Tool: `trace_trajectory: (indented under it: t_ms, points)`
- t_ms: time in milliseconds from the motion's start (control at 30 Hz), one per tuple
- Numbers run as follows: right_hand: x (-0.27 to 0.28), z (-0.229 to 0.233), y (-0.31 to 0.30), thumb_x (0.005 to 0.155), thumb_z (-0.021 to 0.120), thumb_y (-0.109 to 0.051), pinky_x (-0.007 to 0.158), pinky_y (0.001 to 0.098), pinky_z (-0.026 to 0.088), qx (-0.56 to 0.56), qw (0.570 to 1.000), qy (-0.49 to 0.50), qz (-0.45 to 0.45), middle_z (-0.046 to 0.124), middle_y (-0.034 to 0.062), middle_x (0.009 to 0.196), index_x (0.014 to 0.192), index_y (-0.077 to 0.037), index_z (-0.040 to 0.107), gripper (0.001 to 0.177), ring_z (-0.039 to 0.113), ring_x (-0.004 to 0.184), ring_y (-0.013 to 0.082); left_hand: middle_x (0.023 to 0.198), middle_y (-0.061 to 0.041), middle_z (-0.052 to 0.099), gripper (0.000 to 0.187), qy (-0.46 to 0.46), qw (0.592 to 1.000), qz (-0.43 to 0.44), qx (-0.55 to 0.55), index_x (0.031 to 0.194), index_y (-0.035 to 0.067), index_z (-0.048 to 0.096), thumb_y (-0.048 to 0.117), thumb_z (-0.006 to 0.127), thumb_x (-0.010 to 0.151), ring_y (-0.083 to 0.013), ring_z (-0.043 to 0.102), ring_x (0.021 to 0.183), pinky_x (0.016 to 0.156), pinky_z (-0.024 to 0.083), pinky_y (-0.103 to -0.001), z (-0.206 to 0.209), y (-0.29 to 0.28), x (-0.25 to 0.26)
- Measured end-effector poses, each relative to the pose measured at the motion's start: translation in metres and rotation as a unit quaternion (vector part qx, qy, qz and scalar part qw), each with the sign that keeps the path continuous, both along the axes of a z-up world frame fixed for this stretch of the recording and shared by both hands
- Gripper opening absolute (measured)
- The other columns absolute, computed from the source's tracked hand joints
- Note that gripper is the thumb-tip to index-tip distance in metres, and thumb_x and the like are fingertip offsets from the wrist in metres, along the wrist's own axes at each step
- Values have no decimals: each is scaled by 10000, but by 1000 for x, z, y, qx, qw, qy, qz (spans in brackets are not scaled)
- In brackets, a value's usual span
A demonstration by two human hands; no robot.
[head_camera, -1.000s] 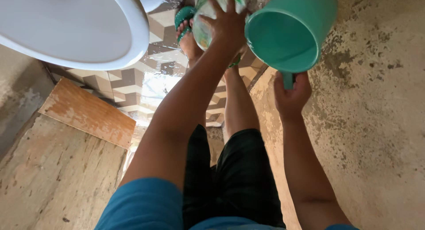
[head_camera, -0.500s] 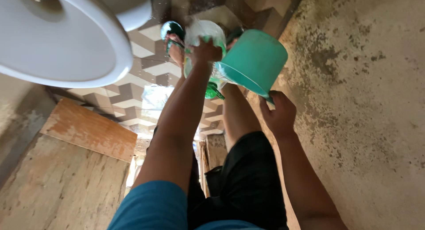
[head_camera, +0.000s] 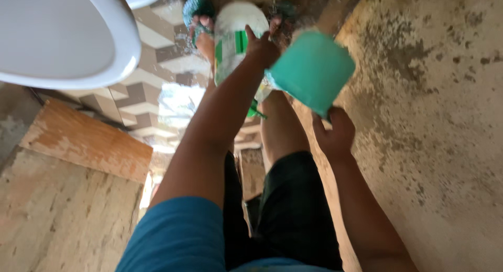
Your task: The person pours water from a large plastic bottle into a bucket, then transfers some water into a smaller bottle. They return to the bathroom and pour water from the large bottle into a squat toilet.
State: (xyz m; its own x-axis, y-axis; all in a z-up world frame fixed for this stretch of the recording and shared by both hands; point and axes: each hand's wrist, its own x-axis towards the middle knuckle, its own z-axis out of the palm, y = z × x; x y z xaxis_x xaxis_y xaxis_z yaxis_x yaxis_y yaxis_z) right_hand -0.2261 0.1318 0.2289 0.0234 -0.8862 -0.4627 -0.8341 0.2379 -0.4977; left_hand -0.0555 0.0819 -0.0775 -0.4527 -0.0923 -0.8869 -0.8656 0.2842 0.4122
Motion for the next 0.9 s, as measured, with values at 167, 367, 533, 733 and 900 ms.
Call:
trace_trajectory:
  t_ms: [167, 367, 533, 733, 900]
  points:
    - [-4, -3, 19, 970, 776, -201, 654, 417, 507, 15, 1000, 2, 12, 630, 143, 867, 946, -32, 645, 216, 640, 772, 308, 1705, 57, 187, 837, -58, 982, 161, 74, 1518, 291, 452, 602, 656, 768, -304, 64, 1588, 1144, 34, -806, -19, -59, 41]
    - [30, -33, 26, 1109, 596, -232, 515, 385, 430, 175, 812, -390, -397, 625, 72, 736, 939, -44, 631, 256, 568, 585, 175, 1680, -181, 193, 963, 1, 814, 578, 64, 1576, 161, 397, 634, 749, 814, -346, 184, 1551, 1245, 241, -449, -38, 8, 131]
    - [75, -63, 14, 1125, 566, -170, 697, 340, 503, 122, 727, -494, -461, 638, 60, 940, 1138, -45, 617, 136, 608, 807, 156, 1598, -181, 256, 891, -16, 552, 816, 169, 1537, 103, 402, 553, 743, 848, -327, 242, 1482, 1177, 294, -425, 7, 102, 132]
    - [72, -83, 4, 1131, 568, -179, 677, 331, 494, 147, 757, -440, -460, 648, 57, 931, 1135, -46, 625, 144, 598, 782, 149, 1505, -161, 389, 725, -58, 431, 870, 234, 1485, 97, 477, 493, 672, 909, -306, 358, 1399, 1140, 351, -417, 62, 154, 75]
    - [83, -98, 8, 1136, 569, -185, 660, 323, 486, 155, 763, -418, -467, 656, 55, 924, 1133, -47, 632, 152, 589, 762, 143, 1427, -145, 500, 599, -54, 402, 879, 251, 1441, 92, 539, 442, 613, 961, -289, 455, 1330, 1108, 400, -410, 84, 177, 9]
